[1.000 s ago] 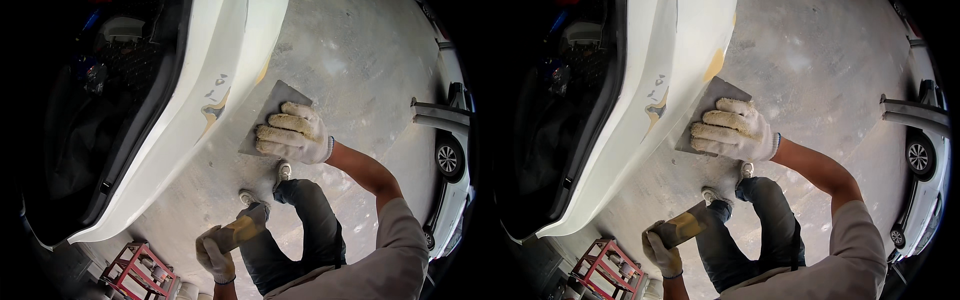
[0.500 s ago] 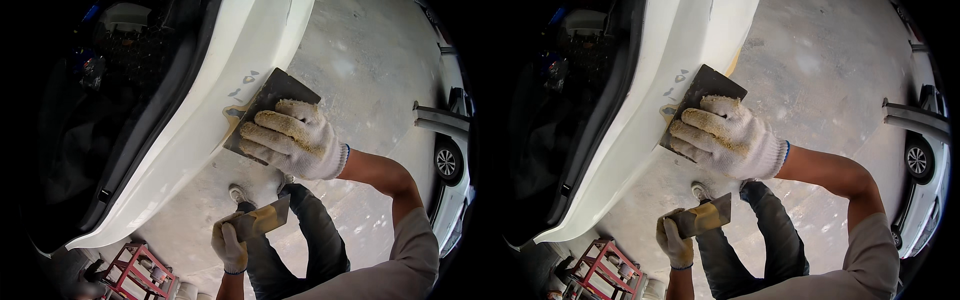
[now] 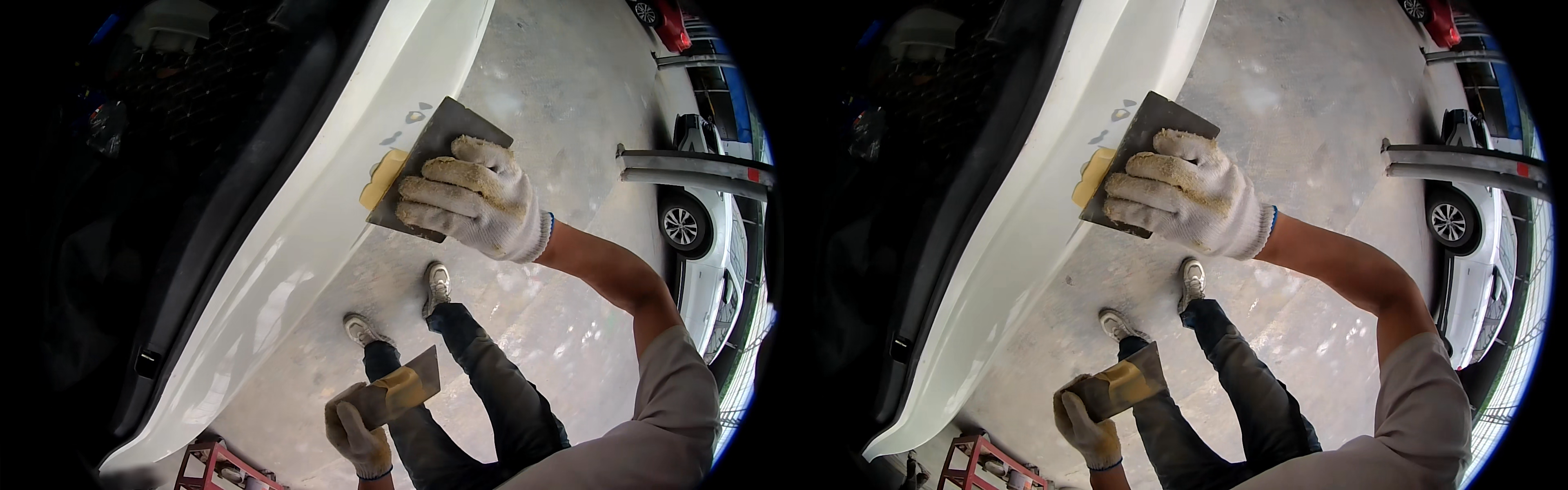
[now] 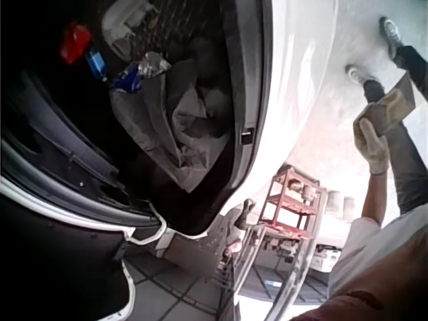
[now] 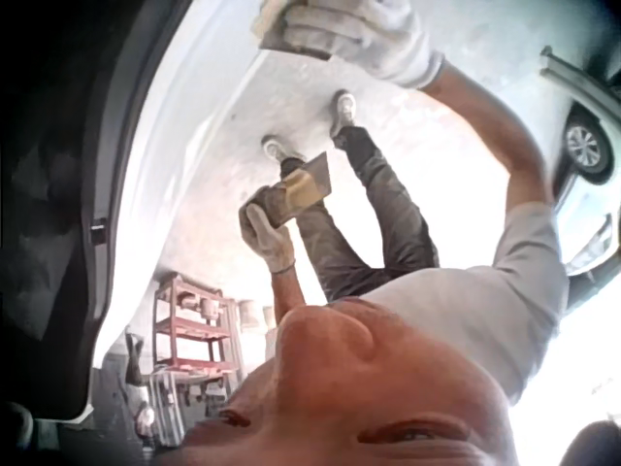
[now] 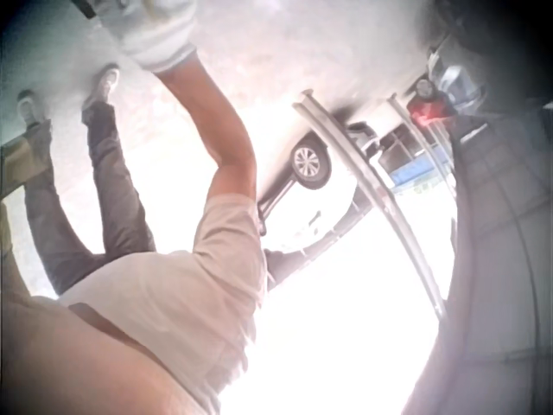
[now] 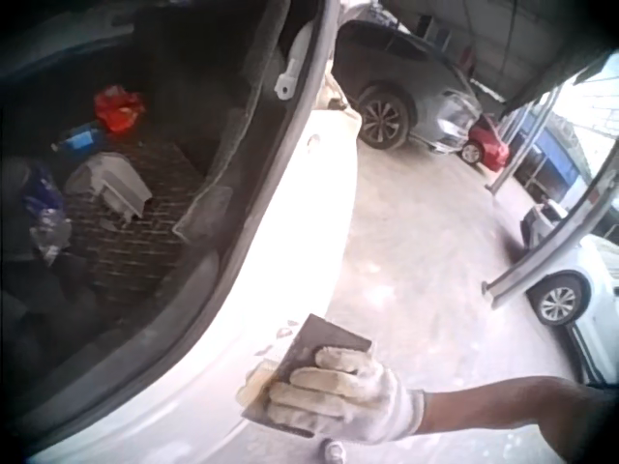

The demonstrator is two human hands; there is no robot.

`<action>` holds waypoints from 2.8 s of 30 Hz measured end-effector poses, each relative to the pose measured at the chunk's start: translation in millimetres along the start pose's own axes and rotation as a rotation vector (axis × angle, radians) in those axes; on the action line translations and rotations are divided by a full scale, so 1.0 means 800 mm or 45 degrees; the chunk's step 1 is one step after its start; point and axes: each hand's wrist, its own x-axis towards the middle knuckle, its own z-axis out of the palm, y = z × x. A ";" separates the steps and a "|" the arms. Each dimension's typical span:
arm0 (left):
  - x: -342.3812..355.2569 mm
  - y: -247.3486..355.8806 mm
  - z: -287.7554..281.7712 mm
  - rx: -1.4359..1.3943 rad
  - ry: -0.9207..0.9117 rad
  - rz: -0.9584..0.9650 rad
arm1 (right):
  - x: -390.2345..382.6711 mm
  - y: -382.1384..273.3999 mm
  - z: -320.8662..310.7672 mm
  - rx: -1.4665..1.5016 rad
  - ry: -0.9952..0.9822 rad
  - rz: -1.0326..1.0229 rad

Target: The person removes blue masking tape from a white car bumper and then applies a yellow body filler to the surface using a metal spreader. They smooth the filler across the bumper area, working on different sections to cover the prepared surface.

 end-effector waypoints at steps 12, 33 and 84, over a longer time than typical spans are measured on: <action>0.007 0.003 0.005 -0.052 -0.004 -0.071 | 0.007 0.007 0.004 -0.005 -0.062 -0.006; 0.028 0.021 0.029 -0.116 -0.110 0.042 | -0.003 -0.018 -0.056 0.261 -0.204 0.226; 0.063 0.043 0.047 -0.048 -0.012 0.327 | -0.040 -0.001 -0.042 0.143 -0.181 0.139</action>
